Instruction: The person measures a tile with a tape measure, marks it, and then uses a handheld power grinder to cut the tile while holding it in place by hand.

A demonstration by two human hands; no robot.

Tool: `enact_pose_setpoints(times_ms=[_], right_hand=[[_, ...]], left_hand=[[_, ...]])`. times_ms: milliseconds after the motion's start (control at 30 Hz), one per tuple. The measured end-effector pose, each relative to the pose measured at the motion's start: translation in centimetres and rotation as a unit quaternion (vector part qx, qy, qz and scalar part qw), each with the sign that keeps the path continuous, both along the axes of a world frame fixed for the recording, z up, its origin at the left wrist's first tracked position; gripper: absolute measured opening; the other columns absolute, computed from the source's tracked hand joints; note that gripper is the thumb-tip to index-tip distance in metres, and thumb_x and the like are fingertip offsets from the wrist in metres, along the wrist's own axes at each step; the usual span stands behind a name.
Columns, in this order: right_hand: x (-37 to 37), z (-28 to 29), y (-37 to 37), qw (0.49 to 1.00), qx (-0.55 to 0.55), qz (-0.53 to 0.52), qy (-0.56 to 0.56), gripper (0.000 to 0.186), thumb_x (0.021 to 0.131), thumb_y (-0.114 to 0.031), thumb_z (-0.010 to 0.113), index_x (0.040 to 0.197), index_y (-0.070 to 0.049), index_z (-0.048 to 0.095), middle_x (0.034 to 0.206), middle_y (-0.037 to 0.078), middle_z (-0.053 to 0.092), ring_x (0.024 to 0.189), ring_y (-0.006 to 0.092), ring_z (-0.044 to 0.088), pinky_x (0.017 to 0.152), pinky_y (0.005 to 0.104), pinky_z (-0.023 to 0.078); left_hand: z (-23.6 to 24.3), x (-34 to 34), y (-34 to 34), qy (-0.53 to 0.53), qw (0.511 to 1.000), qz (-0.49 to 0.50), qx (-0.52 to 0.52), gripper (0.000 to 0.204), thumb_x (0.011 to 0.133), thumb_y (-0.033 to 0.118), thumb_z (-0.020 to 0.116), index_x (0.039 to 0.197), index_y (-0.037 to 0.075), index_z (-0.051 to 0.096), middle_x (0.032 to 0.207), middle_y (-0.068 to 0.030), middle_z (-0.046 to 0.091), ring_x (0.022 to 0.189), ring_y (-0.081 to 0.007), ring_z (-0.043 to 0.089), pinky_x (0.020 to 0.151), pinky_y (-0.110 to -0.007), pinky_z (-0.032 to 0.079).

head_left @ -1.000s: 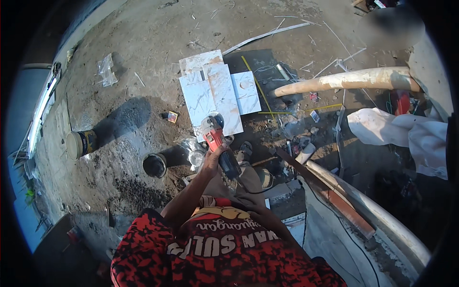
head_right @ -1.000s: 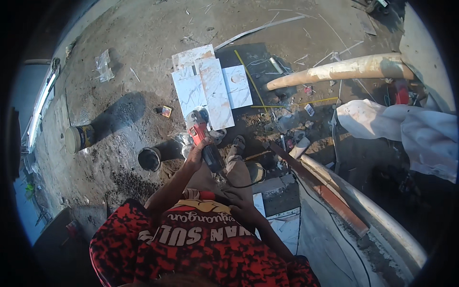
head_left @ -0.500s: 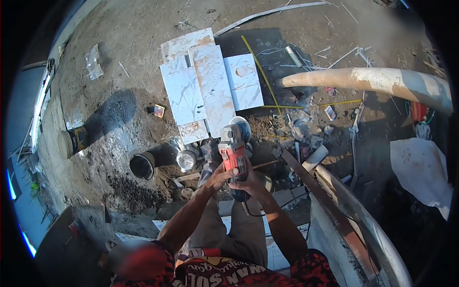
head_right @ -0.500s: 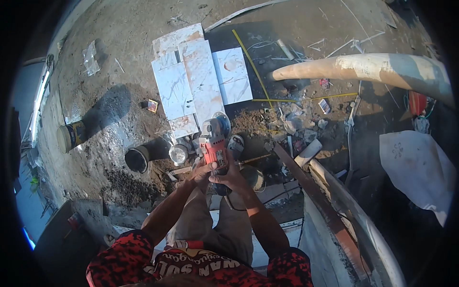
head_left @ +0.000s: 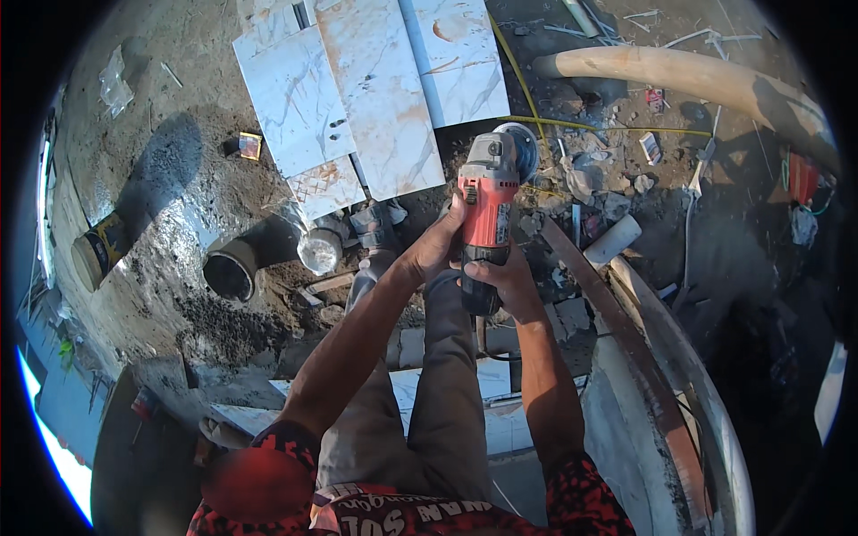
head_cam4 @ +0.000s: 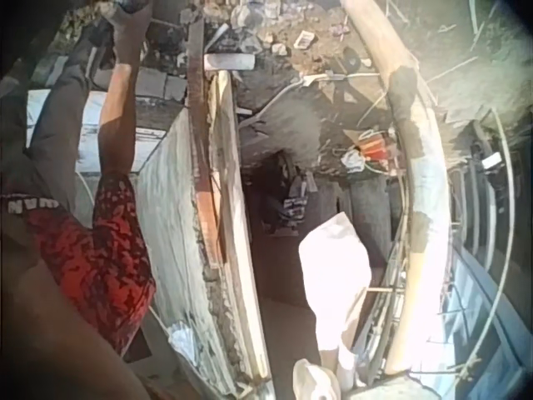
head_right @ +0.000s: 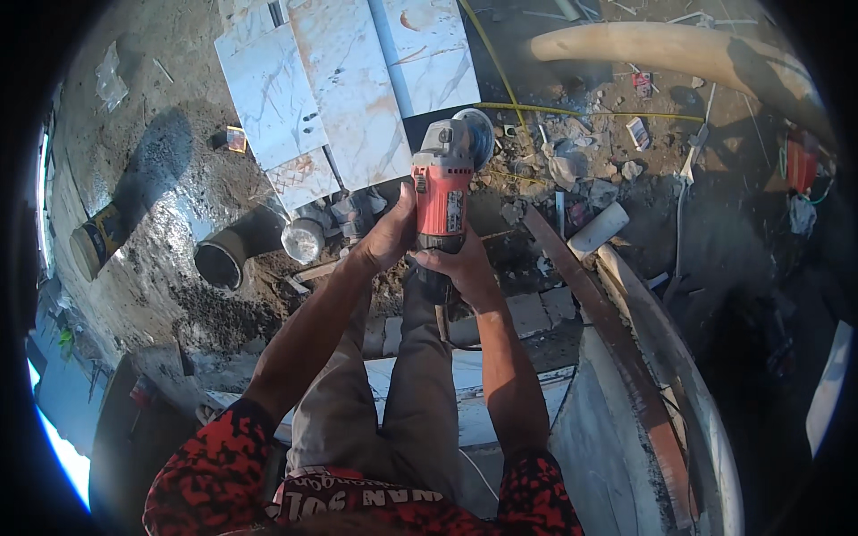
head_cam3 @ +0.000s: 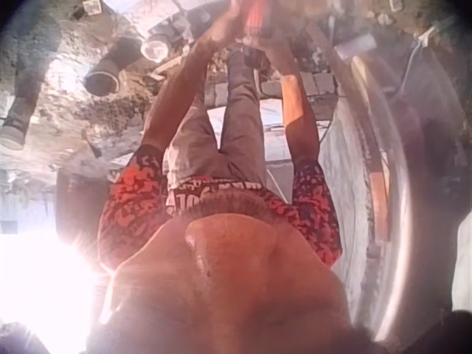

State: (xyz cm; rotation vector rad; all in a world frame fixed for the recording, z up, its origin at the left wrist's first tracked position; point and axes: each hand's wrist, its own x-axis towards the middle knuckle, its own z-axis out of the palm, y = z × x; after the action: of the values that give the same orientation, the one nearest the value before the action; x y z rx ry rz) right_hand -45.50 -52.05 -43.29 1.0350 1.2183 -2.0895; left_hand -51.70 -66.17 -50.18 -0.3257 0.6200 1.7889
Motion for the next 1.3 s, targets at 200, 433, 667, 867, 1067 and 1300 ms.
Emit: enact_pose_setpoints(times_ms=[200,433,667,867,1067,1300], right_hand=[[0.5,0.5,-0.1,0.999,0.033,0.014,0.0,0.055,0.069,-0.011,0.079,0.117,-0.003,0.052,0.093,0.001,0.058,0.082,0.0087,0.058,0.076,0.0258,0.049],[1.7,-0.2,-1.3,0.998,0.051,-0.003,-0.036,0.053,0.068,-0.008,0.077,0.115,-0.004,0.052,0.09,0.002,0.059,0.076,0.0097,0.059,0.069,0.0263,0.051],[2.5,-0.5,-1.6,0.998,0.031,-0.041,-0.035,0.051,0.071,-0.008,0.075,0.114,-0.002,0.047,0.083,0.009,0.061,0.067,0.0182,0.066,0.059,0.0317,0.057],[2.1,0.1,-2.2,0.995,0.069,-0.06,-0.044,0.047,0.07,-0.007,0.074,0.112,-0.002,0.053,0.089,0.005,0.062,0.073,0.0123,0.063,0.064,0.0274,0.054],[2.4,0.5,-2.7,0.993,0.11,-0.021,-0.046,0.045,0.071,-0.009,0.074,0.111,-0.001,0.053,0.089,0.004,0.061,0.074,0.0115,0.062,0.067,0.0278,0.053],[3.4,0.2,-3.2,0.986,0.154,0.019,-0.068,0.048,0.069,-0.01,0.075,0.111,0.0,0.052,0.091,0.005,0.06,0.078,0.0122,0.061,0.07,0.0285,0.052]], left_hand=[[1.2,0.0,0.8,-0.042,0.998,0.015,-0.054,0.083,0.088,0.072,0.043,0.137,0.005,0.041,0.131,-0.0124,0.052,0.123,-0.0233,0.049,0.103,-0.041,0.04],[0.5,0.7,0.3,-0.144,0.988,0.049,-0.016,0.078,0.088,0.065,0.05,0.138,0.005,0.041,0.128,-0.0122,0.055,0.118,-0.0248,0.054,0.103,-0.041,0.041],[0.9,1.1,0.5,-0.186,0.981,0.056,-0.007,0.075,0.087,0.063,0.053,0.134,0.006,0.044,0.121,-0.0125,0.058,0.112,-0.0254,0.057,0.099,-0.041,0.044],[2.6,0.2,1.9,-0.226,0.967,0.048,-0.11,0.062,0.092,0.062,0.048,0.115,0.005,0.055,0.098,-0.0106,0.064,0.086,-0.0215,0.065,0.08,-0.036,0.053],[2.7,1.3,2.2,-0.223,0.96,0.062,-0.155,0.062,0.091,0.065,0.045,0.107,0.007,0.059,0.087,-0.008,0.064,0.076,-0.019,0.065,0.07,-0.033,0.054],[2.0,2.6,1.7,-0.219,0.961,0.087,-0.144,0.06,0.096,0.06,0.036,0.108,0.005,0.058,0.088,-0.0098,0.065,0.075,-0.0207,0.066,0.07,-0.034,0.055]])
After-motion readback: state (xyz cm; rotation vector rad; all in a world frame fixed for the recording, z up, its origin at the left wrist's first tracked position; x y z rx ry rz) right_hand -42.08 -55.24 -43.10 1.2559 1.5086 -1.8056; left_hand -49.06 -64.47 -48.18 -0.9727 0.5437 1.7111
